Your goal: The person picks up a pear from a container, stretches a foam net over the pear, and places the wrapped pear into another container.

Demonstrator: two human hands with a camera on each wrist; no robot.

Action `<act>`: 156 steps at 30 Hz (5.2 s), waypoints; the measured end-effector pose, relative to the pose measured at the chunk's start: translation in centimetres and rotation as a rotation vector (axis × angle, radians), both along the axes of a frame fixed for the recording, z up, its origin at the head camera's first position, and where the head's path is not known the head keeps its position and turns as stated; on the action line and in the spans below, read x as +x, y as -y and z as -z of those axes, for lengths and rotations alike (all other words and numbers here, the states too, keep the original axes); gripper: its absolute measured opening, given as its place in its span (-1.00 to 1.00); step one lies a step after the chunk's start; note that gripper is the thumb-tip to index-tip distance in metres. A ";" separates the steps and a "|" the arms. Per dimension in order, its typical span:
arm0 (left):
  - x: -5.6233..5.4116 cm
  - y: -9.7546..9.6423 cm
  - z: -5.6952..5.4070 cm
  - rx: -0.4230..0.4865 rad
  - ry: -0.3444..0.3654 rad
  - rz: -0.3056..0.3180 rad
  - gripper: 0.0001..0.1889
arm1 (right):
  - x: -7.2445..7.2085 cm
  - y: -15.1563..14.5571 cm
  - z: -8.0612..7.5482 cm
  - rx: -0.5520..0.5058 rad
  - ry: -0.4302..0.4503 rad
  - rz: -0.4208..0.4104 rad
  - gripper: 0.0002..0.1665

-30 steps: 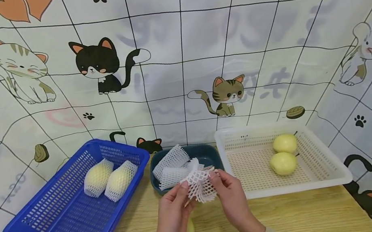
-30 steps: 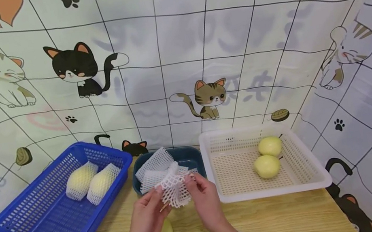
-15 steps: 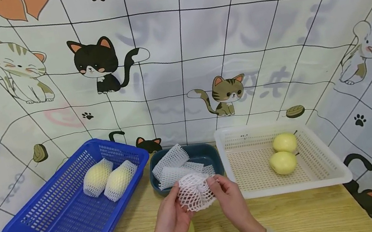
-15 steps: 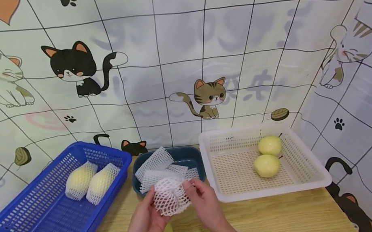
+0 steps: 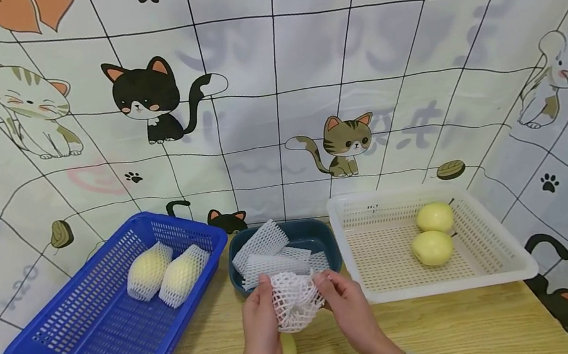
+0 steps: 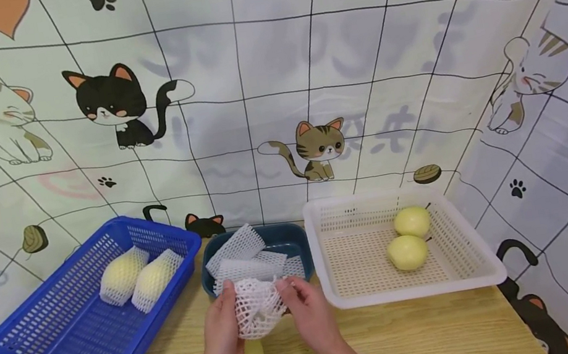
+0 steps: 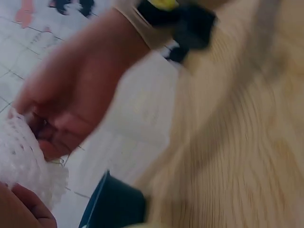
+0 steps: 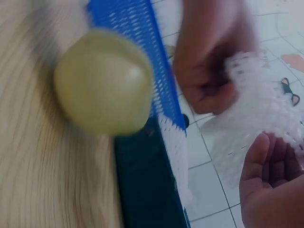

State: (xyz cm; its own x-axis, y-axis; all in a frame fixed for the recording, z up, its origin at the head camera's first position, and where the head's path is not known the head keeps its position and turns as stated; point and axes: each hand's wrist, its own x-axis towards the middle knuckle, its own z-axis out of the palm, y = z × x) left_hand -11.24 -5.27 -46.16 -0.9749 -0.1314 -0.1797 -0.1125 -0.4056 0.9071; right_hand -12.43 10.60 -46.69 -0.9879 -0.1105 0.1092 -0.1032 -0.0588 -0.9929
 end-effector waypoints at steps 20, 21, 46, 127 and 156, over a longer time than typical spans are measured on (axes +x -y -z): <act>0.1 -0.1 0.4 -0.052 -0.089 0.062 -0.68 | -0.6 -0.2 -1.2 -0.661 0.349 -0.057 -0.61; 0.2 -0.1 0.5 -0.056 -0.095 0.068 -0.70 | -0.6 -0.1 -1.2 -0.655 0.334 -0.057 -0.61; 0.5 1.2 0.7 0.511 -0.032 0.178 -0.86 | -0.9 0.0 -1.0 -0.620 0.247 0.003 -0.66; -3.4 8.9 5.1 -1.301 -0.935 0.306 -0.79 | -2.6 0.4 2.2 0.964 -0.662 -0.360 -0.84; -1.2 11.2 6.5 -1.246 -0.869 0.573 -0.60 | -1.6 -0.1 3.3 1.000 -0.564 -0.595 -0.53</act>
